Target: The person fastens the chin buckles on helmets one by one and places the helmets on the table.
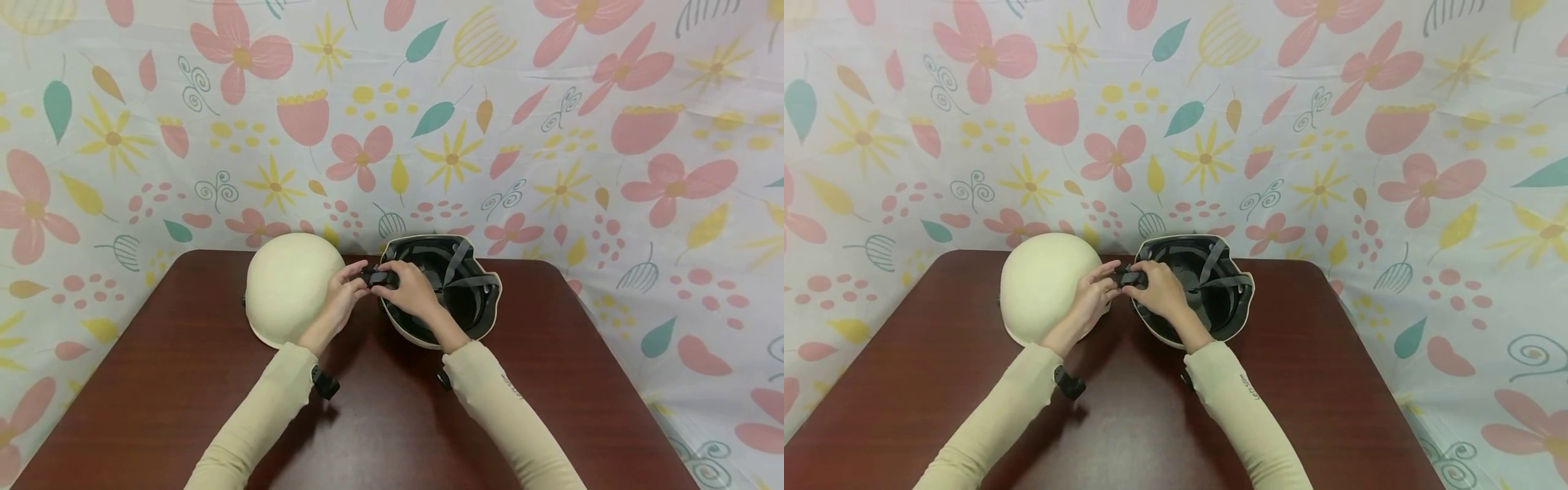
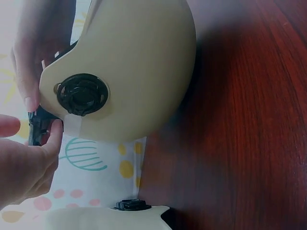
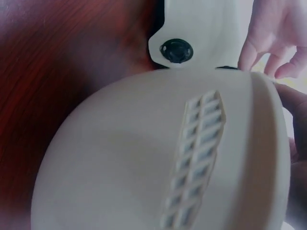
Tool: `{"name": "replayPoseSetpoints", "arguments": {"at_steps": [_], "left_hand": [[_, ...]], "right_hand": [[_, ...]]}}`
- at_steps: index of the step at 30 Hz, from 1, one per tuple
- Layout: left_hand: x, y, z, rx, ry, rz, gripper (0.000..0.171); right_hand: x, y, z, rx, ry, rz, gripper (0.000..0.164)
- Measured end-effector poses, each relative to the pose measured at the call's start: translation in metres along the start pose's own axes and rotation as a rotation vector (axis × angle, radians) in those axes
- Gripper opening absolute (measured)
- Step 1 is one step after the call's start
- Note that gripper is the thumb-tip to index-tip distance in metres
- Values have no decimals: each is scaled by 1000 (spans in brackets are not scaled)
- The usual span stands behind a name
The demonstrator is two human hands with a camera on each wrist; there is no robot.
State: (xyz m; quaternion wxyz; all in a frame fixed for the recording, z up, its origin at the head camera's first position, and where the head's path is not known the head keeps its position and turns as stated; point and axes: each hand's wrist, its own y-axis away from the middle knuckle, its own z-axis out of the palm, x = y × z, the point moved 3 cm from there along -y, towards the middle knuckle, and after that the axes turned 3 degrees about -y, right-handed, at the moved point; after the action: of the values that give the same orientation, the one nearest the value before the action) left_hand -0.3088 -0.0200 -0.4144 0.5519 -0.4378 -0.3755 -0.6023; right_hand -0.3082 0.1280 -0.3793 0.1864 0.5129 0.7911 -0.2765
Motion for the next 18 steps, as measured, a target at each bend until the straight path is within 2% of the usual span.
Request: {"name": "replayPoseSetpoints", "arguments": {"at_steps": [10, 18], "left_hand": [[1, 0, -2, -16, 28, -34, 52], [2, 0, -2, -26, 82, -23, 52]], "right_hand": [[0, 5, 1, 71, -56, -47, 30], [1, 5, 1, 69, -50, -40, 23]]}}
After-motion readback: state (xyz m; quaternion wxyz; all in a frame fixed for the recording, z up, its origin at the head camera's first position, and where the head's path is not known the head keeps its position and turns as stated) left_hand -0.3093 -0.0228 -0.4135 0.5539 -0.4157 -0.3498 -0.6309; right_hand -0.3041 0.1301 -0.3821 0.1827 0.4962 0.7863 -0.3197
